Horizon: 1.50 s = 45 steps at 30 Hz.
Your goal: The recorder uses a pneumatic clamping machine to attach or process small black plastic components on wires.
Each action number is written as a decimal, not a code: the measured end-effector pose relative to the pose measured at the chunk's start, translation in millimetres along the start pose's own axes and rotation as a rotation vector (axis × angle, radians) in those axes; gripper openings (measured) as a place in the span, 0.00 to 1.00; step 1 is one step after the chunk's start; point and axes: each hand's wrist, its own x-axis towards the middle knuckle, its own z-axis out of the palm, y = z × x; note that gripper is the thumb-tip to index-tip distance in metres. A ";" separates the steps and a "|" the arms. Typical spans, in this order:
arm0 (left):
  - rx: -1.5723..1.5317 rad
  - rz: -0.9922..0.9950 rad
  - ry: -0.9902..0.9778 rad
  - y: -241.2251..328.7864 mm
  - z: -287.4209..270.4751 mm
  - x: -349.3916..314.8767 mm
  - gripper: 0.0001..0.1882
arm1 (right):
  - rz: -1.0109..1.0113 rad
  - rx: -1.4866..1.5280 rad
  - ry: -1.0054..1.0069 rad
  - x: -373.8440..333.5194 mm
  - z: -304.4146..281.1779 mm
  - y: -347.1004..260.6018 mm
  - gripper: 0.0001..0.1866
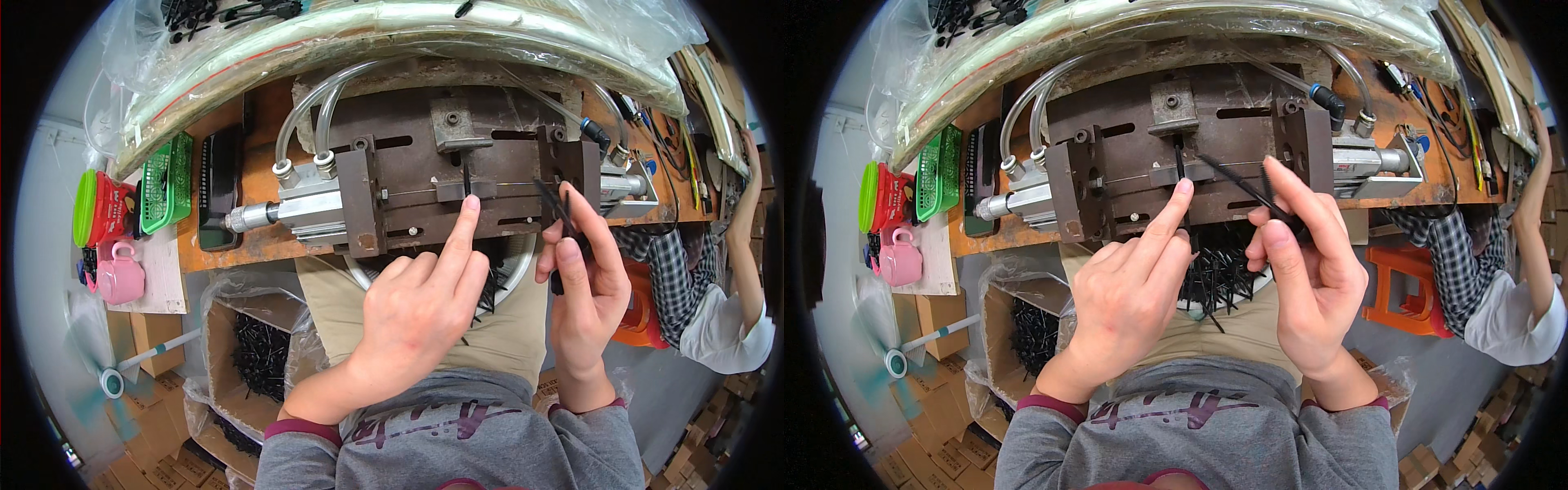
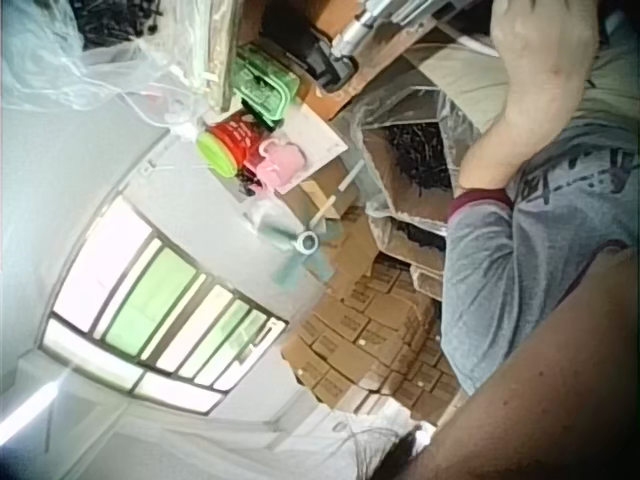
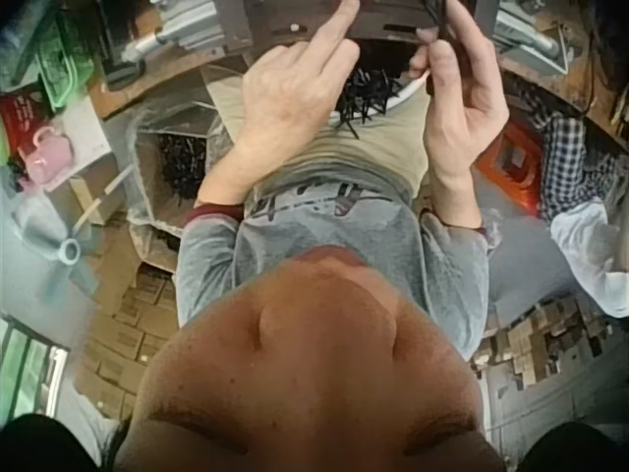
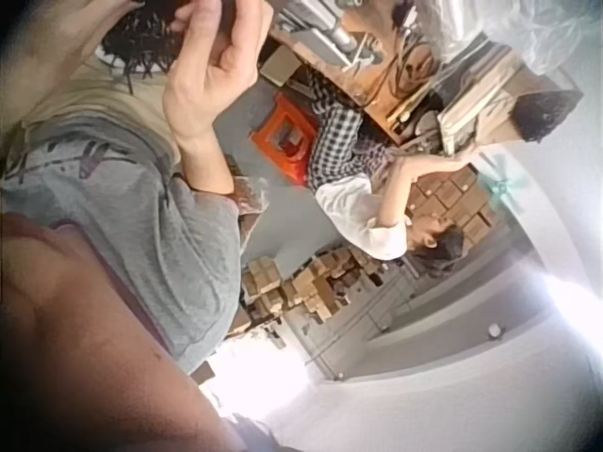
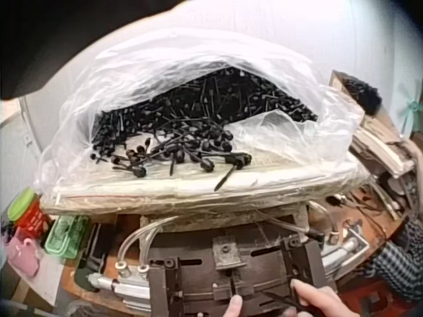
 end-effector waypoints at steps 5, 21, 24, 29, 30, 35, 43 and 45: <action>-0.019 -0.016 0.026 -3.2 0.9 8.2 0.11 | 0.039 0.121 0.003 -2.3 0.8 -3.4 0.16; -0.444 0.234 0.240 4.7 -3.6 -2.3 0.17 | 0.170 0.506 -0.122 -2.0 18.7 -0.2 0.14; -0.474 0.115 0.194 -2.0 -10.1 -12.4 0.19 | -0.093 0.089 0.010 6.5 11.6 7.6 0.16; -0.226 0.009 0.178 -7.4 11.2 -6.9 0.15 | -0.173 -0.098 0.066 3.8 -4.0 3.9 0.16; -0.173 0.017 0.164 -7.6 12.2 -4.4 0.15 | -0.174 -0.105 0.064 2.4 -5.2 1.5 0.17; -0.056 0.027 0.121 -6.7 5.0 6.9 0.15 | -0.093 0.214 0.028 2.4 -15.9 -10.8 0.11; -0.172 0.077 0.218 -18.1 -21.1 28.7 0.12 | -0.060 0.057 -0.015 2.4 -10.0 -16.1 0.15; -0.233 0.153 0.393 -31.5 -35.3 57.8 0.09 | -0.180 -0.238 -0.124 2.7 -15.8 -10.0 0.16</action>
